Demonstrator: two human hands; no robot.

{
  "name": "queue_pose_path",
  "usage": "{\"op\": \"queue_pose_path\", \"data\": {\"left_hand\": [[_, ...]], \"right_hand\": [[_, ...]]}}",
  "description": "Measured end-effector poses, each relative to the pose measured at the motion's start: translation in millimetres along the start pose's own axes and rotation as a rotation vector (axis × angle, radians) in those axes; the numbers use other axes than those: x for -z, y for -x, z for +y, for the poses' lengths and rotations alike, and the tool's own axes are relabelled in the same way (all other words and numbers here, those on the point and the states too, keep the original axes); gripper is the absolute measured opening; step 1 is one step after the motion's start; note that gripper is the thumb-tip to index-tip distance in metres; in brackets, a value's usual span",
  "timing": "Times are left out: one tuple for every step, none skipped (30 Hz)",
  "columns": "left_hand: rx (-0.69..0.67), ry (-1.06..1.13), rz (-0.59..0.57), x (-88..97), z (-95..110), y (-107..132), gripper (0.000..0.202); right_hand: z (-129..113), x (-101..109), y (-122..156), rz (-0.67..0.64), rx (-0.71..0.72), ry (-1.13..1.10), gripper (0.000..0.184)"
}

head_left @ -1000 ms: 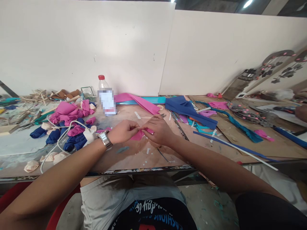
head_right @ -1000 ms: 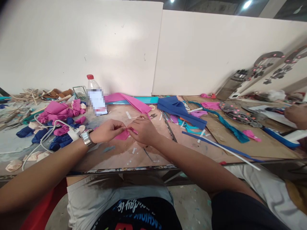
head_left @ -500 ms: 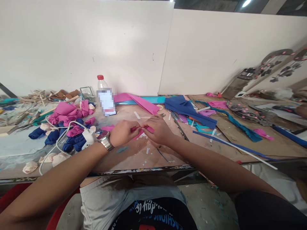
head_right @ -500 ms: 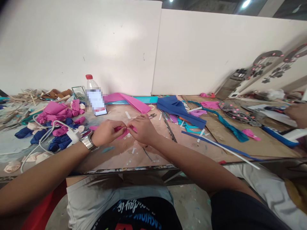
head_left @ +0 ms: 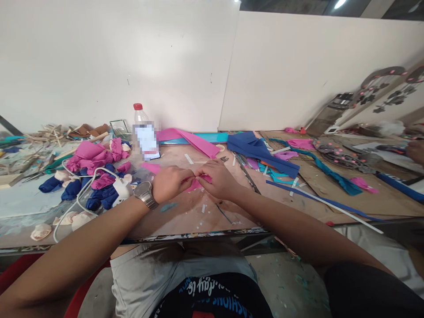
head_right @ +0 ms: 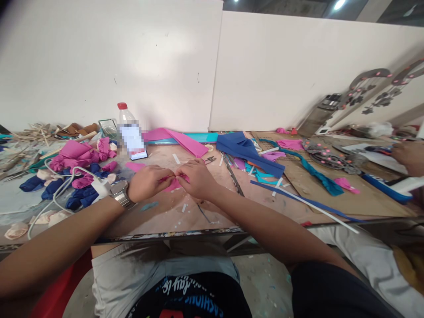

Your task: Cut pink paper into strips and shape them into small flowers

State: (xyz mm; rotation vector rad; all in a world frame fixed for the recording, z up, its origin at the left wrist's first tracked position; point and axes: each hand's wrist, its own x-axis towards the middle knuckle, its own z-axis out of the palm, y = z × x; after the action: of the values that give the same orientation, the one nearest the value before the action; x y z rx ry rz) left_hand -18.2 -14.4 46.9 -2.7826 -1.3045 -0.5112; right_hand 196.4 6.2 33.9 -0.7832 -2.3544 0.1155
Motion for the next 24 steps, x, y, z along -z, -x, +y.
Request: {"op": "queue_pose_path", "data": {"left_hand": [[-0.016, -0.015, -0.003, -0.2, -0.4, -0.3, 0.026], [-0.029, -0.03, -0.004, -0.3, -0.7, -0.5, 0.026], [-0.037, -0.044, -0.005, -0.4, -0.8, -0.6, 0.027], [-0.044, -0.056, -0.005, -0.5, -0.9, -0.7, 0.027], [-0.052, -0.064, -0.005, -0.7, -1.0, -0.7, 0.027], [-0.063, -0.068, -0.005, -1.1, -1.2, -0.7, 0.028], [-0.078, -0.067, -0.004, -1.6, -1.5, -0.6, 0.029], [-0.095, -0.063, -0.001, -2.3, -2.1, -0.5, 0.03], [-0.113, -0.057, 0.004, -3.2, -2.8, -0.4, 0.031], [-0.128, -0.049, 0.011, -4.1, -3.6, -0.2, 0.032], [-0.138, -0.041, 0.018, -5.1, -4.4, 0.0, 0.034], [-0.139, -0.034, 0.025, -6.0, -5.3, 0.3, 0.035], [-0.13, -0.029, 0.029, -6.7, -6.0, 0.5, 0.036], [-0.114, -0.026, 0.03, -7.4, -6.5, 0.7, 0.038], [-0.096, -0.023, 0.026, -7.8, -6.9, 0.8, 0.038], [-0.078, -0.019, 0.017, -8.1, -7.1, 0.9, 0.039], [-0.064, -0.012, 0.007, -8.3, -7.1, 0.9, 0.038], [-0.055, 0.001, -0.005, -8.3, -6.9, 1.0, 0.038], [-0.05, 0.019, -0.017, -8.1, -6.6, 1.0, 0.037], [-0.044, 0.041, -0.024, -7.7, -6.3, 1.0, 0.037], [-0.037, 0.068, -0.028, -7.1, -5.8, 1.1, 0.037], [-0.029, 0.1, -0.03, -6.2, -5.5, 1.2, 0.036], [-0.02, 0.133, -0.03, -4.9, -5.2, 1.3, 0.035], [-0.011, 0.166, -0.03, -3.5, -5.1, 1.4, 0.034]], "right_hand": [[0.4, 0.0, 0.0, -0.006, 0.001, -0.006, 0.005], [0.6, 0.2, 0.0, -0.011, 0.002, -0.012, 0.005], [0.7, 0.4, -0.1, -0.017, 0.003, -0.018, 0.005], [0.6, 0.8, -0.2, -0.024, 0.003, -0.025, 0.006], [0.2, 1.2, -0.3, -0.033, 0.0, -0.031, 0.005], [-0.2, 1.7, -0.5, -0.043, -0.004, -0.035, 0.005], [-0.8, 2.2, -0.6, -0.055, -0.008, -0.037, 0.005], [-1.4, 2.7, -0.7, -0.069, -0.014, -0.037, 0.005], [-1.9, 3.0, -0.8, -0.08, -0.02, -0.035, 0.006], [-2.3, 3.3, -0.9, -0.09, -0.025, -0.032, 0.006], [-2.5, 3.5, -1.0, -0.098, -0.031, -0.03, 0.007], [-2.5, 3.6, -1.0, -0.101, -0.035, -0.031, 0.008], [-2.3, 3.6, -1.0, -0.1, -0.039, -0.037, 0.008], [-1.9, 3.6, -1.0, -0.094, -0.043, -0.046, 0.008], [-1.5, 3.6, -1.0, -0.088, -0.046, -0.056, 0.007], [-1.1, 3.5, -1.0, -0.082, -0.048, -0.066, 0.006], [-0.6, 3.5, -1.0, -0.077, -0.048, -0.074, 0.006], [-0.3, 3.6, -1.0, -0.076, -0.047, -0.08, 0.005], [-0.1, 3.8, -1.1, -0.078, -0.046, -0.084, 0.006], [0.0, 4.2, -1.1, -0.082, -0.045, -0.085, 0.006], [0.0, 4.6, -1.2, -0.087, -0.046, -0.084, 0.007], [0.0, 5.2, -1.3, -0.093, -0.048, -0.081, 0.007], [0.0, 5.9, -1.5, -0.099, -0.049, -0.077, 0.007], [0.2, 6.7, -1.6, -0.104, -0.05, -0.072, 0.006]]}}
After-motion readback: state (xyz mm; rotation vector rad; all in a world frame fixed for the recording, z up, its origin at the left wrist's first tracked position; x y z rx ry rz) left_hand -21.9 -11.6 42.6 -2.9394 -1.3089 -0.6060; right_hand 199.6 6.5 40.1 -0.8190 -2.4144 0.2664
